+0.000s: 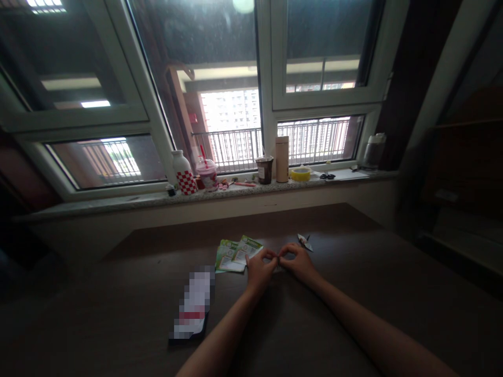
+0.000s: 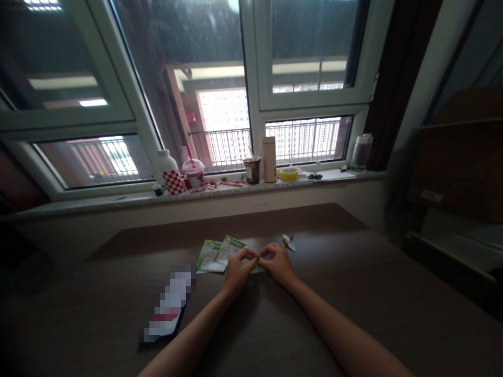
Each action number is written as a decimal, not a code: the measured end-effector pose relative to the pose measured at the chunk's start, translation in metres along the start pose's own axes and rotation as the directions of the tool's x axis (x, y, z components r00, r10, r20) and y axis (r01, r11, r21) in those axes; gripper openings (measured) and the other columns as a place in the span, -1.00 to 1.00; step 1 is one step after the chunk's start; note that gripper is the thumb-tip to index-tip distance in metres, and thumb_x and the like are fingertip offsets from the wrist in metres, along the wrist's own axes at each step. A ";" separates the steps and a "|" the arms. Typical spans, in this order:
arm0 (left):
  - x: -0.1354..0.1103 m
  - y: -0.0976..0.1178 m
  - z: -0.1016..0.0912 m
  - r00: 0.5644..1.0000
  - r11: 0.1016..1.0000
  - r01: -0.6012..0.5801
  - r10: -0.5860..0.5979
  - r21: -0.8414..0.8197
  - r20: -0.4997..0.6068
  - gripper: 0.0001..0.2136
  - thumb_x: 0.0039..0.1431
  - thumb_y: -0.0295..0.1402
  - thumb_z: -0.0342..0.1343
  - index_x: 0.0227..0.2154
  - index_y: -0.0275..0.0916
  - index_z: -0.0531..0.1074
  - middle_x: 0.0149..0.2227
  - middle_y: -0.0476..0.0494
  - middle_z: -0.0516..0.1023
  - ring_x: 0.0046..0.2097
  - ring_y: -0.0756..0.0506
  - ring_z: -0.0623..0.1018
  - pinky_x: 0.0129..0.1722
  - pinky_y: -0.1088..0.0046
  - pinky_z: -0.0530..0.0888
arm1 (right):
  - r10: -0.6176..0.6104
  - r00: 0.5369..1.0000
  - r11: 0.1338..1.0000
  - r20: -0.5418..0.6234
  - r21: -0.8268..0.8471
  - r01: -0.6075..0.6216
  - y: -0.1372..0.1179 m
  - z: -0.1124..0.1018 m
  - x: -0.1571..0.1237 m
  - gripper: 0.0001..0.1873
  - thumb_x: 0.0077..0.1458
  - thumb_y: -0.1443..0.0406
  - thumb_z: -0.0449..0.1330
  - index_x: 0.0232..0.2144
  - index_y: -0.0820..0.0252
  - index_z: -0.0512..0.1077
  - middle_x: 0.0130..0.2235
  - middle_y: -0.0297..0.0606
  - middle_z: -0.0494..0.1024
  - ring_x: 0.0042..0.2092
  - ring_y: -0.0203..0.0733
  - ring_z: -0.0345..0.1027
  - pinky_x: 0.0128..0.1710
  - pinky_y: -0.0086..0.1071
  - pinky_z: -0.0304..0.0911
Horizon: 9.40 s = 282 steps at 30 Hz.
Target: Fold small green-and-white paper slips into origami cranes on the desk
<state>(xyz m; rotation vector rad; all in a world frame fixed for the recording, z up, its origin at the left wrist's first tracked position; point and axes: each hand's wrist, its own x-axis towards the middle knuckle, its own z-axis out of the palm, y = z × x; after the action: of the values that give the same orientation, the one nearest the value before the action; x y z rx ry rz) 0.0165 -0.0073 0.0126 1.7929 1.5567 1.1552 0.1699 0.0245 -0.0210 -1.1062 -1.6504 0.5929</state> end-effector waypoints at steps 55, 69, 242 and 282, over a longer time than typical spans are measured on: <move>0.017 -0.026 0.002 0.986 0.986 -0.167 0.166 -0.031 -0.029 -0.91 -0.08 -0.44 0.33 -0.47 -0.11 0.60 -0.17 -0.06 0.51 -0.02 -0.15 0.45 0.12 0.19 0.28 | 0.000 0.984 0.983 0.177 0.181 -0.033 0.001 -0.017 0.006 -0.82 -0.09 0.15 0.35 -0.44 0.10 0.60 -0.28 -0.23 0.62 -0.12 -0.05 0.45 0.02 -0.17 0.26; 0.019 -0.031 0.000 0.987 0.980 -0.161 0.162 -0.113 -0.002 -0.89 -0.11 -0.46 0.35 -0.49 -0.11 0.61 -0.16 -0.06 0.49 -0.02 -0.14 0.45 0.13 0.21 0.30 | -0.115 0.972 0.980 0.207 0.185 0.077 -0.006 -0.020 0.004 -0.74 0.01 0.06 0.31 -0.41 0.11 0.55 -0.27 -0.21 0.60 -0.09 -0.04 0.42 0.04 -0.18 0.22; 0.009 -0.030 0.004 0.939 0.996 -0.087 0.089 0.020 -0.332 -0.93 0.06 -0.33 0.25 -0.46 -0.15 0.61 0.03 -0.16 0.42 0.15 -0.25 0.33 0.21 0.08 0.25 | 0.126 0.990 0.953 0.062 -0.285 -0.104 0.011 0.007 -0.001 -0.87 0.00 0.18 0.35 -0.43 0.10 0.60 -0.01 -0.12 0.40 0.16 0.09 0.14 0.29 -0.01 -0.08; 0.013 -0.035 0.013 0.980 0.983 -0.092 0.118 0.162 -0.157 -0.91 0.09 -0.37 0.22 -0.50 -0.20 0.54 0.09 -0.19 0.45 0.21 -0.25 0.29 0.27 -0.12 0.06 | 0.159 0.965 0.979 0.209 -0.159 -0.127 0.017 -0.010 0.008 -0.84 0.08 0.17 0.23 -0.42 0.13 0.50 0.04 -0.17 0.40 0.17 0.00 0.14 0.25 -0.10 -0.02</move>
<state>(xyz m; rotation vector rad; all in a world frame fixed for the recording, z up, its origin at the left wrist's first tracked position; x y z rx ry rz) 0.0086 0.0152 -0.0192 1.9419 1.7048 1.2951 0.1852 0.0383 -0.0277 -1.3119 -1.8379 0.7207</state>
